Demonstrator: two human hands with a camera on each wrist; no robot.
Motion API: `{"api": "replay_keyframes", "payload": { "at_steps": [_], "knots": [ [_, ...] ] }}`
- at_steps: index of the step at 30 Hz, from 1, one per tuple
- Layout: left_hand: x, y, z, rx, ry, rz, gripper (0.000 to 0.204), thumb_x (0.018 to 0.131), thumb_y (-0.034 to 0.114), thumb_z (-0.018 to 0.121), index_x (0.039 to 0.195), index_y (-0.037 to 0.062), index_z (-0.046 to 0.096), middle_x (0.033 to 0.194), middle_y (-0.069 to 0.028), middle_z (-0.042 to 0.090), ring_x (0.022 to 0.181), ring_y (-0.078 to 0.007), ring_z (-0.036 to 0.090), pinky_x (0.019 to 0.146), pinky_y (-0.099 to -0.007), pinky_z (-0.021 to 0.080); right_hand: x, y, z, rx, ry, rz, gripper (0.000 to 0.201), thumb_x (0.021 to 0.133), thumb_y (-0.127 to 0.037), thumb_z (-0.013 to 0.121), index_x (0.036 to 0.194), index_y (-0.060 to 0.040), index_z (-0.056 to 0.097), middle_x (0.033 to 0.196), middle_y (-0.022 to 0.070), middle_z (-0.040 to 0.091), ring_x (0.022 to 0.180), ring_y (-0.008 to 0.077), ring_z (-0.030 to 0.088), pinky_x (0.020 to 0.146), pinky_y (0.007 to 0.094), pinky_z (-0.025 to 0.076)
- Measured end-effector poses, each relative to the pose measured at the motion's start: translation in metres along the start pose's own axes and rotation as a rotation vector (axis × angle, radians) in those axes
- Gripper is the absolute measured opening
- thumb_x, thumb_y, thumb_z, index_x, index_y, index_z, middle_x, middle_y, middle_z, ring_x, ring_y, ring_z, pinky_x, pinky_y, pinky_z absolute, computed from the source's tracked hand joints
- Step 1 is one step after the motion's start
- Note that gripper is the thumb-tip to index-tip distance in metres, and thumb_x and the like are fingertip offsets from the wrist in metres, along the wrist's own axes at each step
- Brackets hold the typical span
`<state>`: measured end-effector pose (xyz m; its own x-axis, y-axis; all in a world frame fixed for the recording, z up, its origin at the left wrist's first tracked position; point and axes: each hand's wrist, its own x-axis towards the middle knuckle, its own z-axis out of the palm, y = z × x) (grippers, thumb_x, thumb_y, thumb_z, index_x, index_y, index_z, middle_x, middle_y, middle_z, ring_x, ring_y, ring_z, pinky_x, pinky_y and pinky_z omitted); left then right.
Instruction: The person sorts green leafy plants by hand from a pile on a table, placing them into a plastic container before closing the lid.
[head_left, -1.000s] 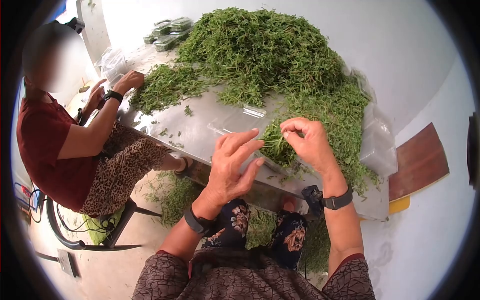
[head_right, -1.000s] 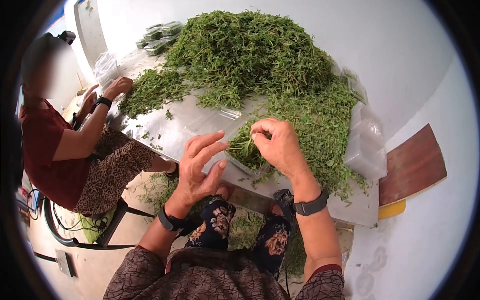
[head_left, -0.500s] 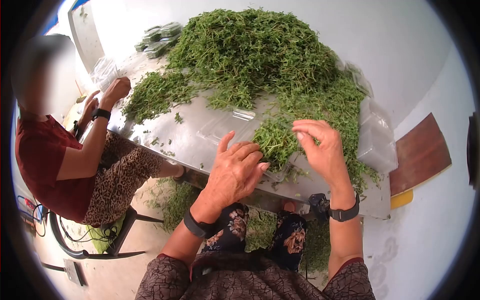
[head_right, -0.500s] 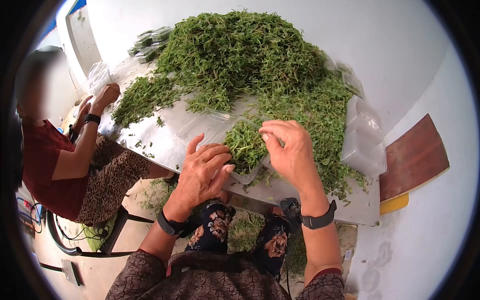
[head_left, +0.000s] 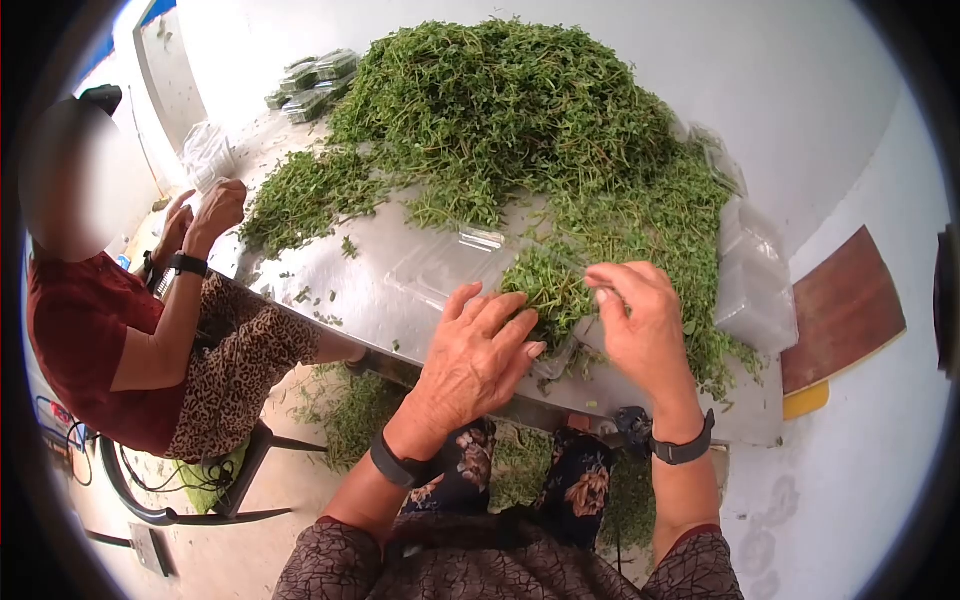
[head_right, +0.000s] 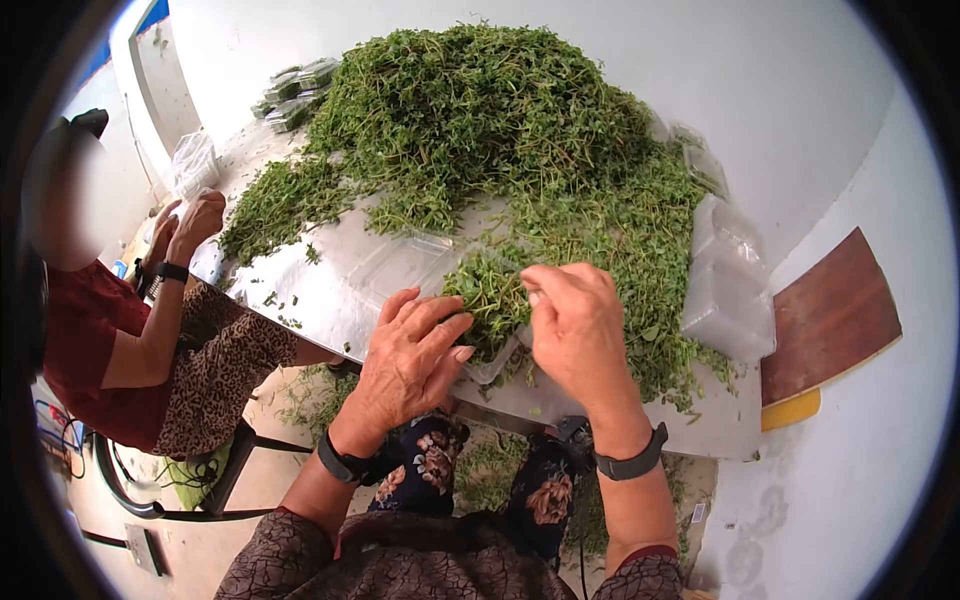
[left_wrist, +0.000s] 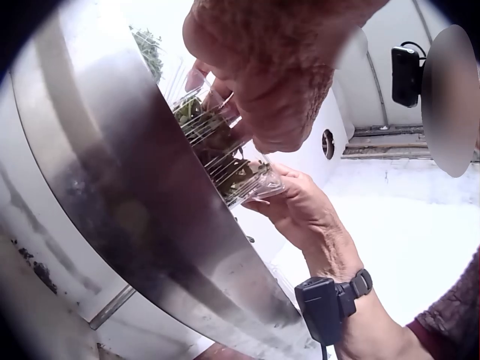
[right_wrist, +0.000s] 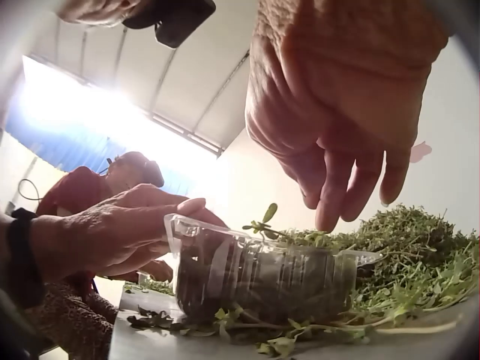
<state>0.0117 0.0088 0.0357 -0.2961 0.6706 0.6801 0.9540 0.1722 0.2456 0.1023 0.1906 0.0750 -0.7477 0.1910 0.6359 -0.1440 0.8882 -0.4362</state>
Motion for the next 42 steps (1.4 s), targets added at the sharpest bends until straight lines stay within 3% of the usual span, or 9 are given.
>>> {"api": "replay_keyframes", "payload": {
  "at_steps": [2, 8, 10, 16, 22, 24, 37, 40, 42],
  "knots": [
    [0.000, 0.000, 0.000, -0.003, -0.006, -0.004, 0.026, 0.083, 0.017, 0.062, 0.106, 0.0038, 0.061, 0.111, -0.0109, 0.059, 0.101, -0.0276, 0.057, 0.099, -0.0474, 0.036, -0.002, 0.000, -0.003, -0.024, 0.012, 0.071, 0.019, 0.078, 0.001, 0.058, 0.095, -0.0032, 0.067, 0.085, 0.0117, 0.065, 0.087, 0.0290, 0.059, 0.083, 0.0388, 0.044],
    [0.004, 0.001, 0.004, 0.014, -0.027, -0.001, 0.023, 0.088, 0.021, 0.057, 0.100, 0.0027, 0.062, 0.102, -0.0107, 0.061, 0.095, -0.0274, 0.057, 0.097, -0.0467, 0.037, -0.003, 0.004, 0.006, -0.053, -0.092, -0.040, 0.017, 0.078, 0.000, 0.059, 0.093, -0.0027, 0.067, 0.082, 0.0134, 0.065, 0.087, 0.0292, 0.059, 0.086, 0.0401, 0.042],
    [0.004, 0.001, 0.004, 0.015, -0.034, -0.004, 0.023, 0.088, 0.021, 0.057, 0.099, 0.0026, 0.062, 0.100, -0.0104, 0.061, 0.093, -0.0272, 0.058, 0.097, -0.0466, 0.037, 0.001, 0.005, 0.007, -0.148, -0.193, -0.114, 0.018, 0.079, -0.003, 0.060, 0.095, -0.0028, 0.068, 0.084, 0.0155, 0.066, 0.093, 0.0312, 0.059, 0.092, 0.0437, 0.040],
    [0.006, 0.002, 0.004, 0.011, -0.055, -0.024, 0.021, 0.088, 0.021, 0.057, 0.096, 0.0028, 0.063, 0.096, -0.0104, 0.061, 0.089, -0.0275, 0.058, 0.097, -0.0464, 0.037, 0.004, 0.015, 0.009, -0.232, -0.297, -0.064, 0.020, 0.083, -0.005, 0.057, 0.100, -0.0033, 0.068, 0.094, 0.0180, 0.068, 0.106, 0.0351, 0.056, 0.102, 0.0514, 0.032],
    [0.004, 0.003, 0.003, -0.009, -0.053, -0.031, 0.022, 0.089, 0.022, 0.056, 0.096, 0.0026, 0.063, 0.096, -0.0108, 0.061, 0.090, -0.0281, 0.058, 0.098, -0.0461, 0.037, 0.007, 0.002, -0.011, -0.143, -0.218, -0.132, 0.026, 0.082, -0.003, 0.056, 0.106, -0.0035, 0.066, 0.095, 0.0160, 0.068, 0.111, 0.0341, 0.054, 0.102, 0.0499, 0.033],
    [0.006, 0.003, 0.005, 0.010, -0.012, -0.002, 0.020, 0.084, 0.020, 0.061, 0.092, 0.0022, 0.062, 0.091, -0.0090, 0.059, 0.088, -0.0259, 0.055, 0.095, -0.0415, 0.037, 0.008, -0.008, -0.012, -0.085, -0.242, -0.128, 0.027, 0.081, -0.002, 0.056, 0.107, -0.0037, 0.065, 0.095, 0.0157, 0.067, 0.111, 0.0338, 0.053, 0.102, 0.0496, 0.033],
    [0.004, 0.002, 0.004, -0.027, -0.043, -0.037, 0.023, 0.091, 0.023, 0.054, 0.098, 0.0029, 0.064, 0.095, -0.0113, 0.061, 0.090, -0.0287, 0.058, 0.100, -0.0471, 0.036, 0.006, 0.007, 0.017, -0.198, -0.308, -0.142, 0.027, 0.082, -0.003, 0.057, 0.109, -0.0024, 0.064, 0.086, 0.0170, 0.068, 0.108, 0.0341, 0.056, 0.102, 0.0493, 0.033],
    [0.003, 0.001, 0.004, -0.056, -0.090, -0.074, 0.025, 0.091, 0.023, 0.053, 0.100, 0.0027, 0.064, 0.100, -0.0122, 0.062, 0.093, -0.0292, 0.058, 0.101, -0.0474, 0.035, 0.006, 0.004, 0.013, -0.187, -0.331, -0.135, 0.027, 0.082, -0.002, 0.057, 0.107, -0.0029, 0.065, 0.094, 0.0160, 0.068, 0.108, 0.0345, 0.055, 0.101, 0.0484, 0.034],
    [-0.001, -0.003, 0.002, -0.085, -0.007, -0.014, 0.026, 0.089, 0.022, 0.056, 0.103, 0.0008, 0.062, 0.107, -0.0141, 0.061, 0.101, -0.0293, 0.057, 0.102, -0.0458, 0.035, 0.006, 0.000, 0.005, -0.093, -0.295, -0.135, 0.028, 0.081, -0.001, 0.058, 0.108, -0.0035, 0.066, 0.107, 0.0137, 0.066, 0.110, 0.0329, 0.055, 0.102, 0.0470, 0.033]
  ]
}}
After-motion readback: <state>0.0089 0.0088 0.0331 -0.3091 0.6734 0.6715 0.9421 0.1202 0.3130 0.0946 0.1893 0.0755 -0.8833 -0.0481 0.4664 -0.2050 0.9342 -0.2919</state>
